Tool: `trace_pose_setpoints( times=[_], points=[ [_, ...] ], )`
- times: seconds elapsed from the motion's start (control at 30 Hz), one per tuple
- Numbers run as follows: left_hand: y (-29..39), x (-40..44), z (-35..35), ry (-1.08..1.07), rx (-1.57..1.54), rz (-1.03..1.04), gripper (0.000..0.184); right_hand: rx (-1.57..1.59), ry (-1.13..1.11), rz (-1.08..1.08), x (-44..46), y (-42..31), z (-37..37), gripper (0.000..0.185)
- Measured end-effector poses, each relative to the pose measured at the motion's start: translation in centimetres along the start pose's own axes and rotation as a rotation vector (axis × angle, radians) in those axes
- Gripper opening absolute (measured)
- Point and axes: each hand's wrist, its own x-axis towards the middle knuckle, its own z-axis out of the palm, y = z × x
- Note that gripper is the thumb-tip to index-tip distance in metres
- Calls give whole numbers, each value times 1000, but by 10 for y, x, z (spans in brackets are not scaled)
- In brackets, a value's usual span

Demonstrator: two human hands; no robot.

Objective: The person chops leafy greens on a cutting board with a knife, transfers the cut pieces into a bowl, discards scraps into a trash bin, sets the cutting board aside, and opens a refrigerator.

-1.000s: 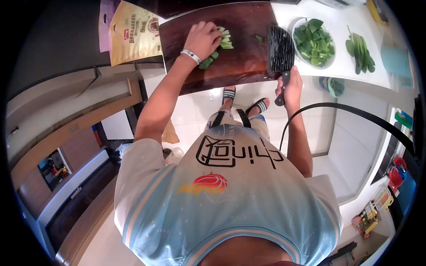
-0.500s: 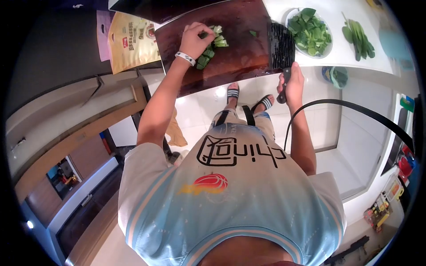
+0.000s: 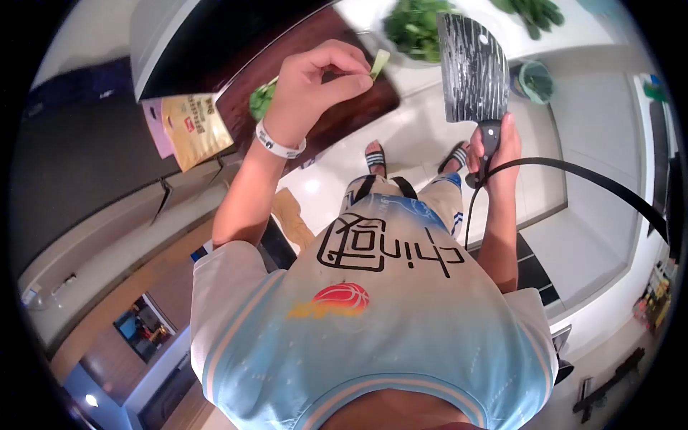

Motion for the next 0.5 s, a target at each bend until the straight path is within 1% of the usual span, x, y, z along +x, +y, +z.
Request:
trace_pose_setpoints(
  times=[0.1,0.2,0.27,0.3,0.33,0.37,0.4,0.43,0.5],
  points=[
    [2,36,74,-117,130,145,11,22,48,-48,-4,-14,-77,50],
    [-9,77,171,-191,214,159,15,158,144,-34,-15,-39,-164,47],
    [-44,111,237,-299,257,172,13,189,244,17,-17,-44,-229,45],
    [-80,120,263,-280,143,87,12,198,297,34,-23,-52,-256,44],
    [-135,131,288,-267,27,-17,10,150,359,4,-28,-59,-279,41],
    [-161,148,323,-295,68,-134,7,139,404,-52,-35,-57,-312,40],
    [-186,163,357,-326,113,-251,7,169,491,-37,-41,-54,-341,41],
    [-202,182,387,-398,308,-371,14,197,567,-19,-46,-51,-366,42],
    [-272,216,441,-407,331,-391,20,209,711,-78,-66,-38,-407,45]
  ],
)
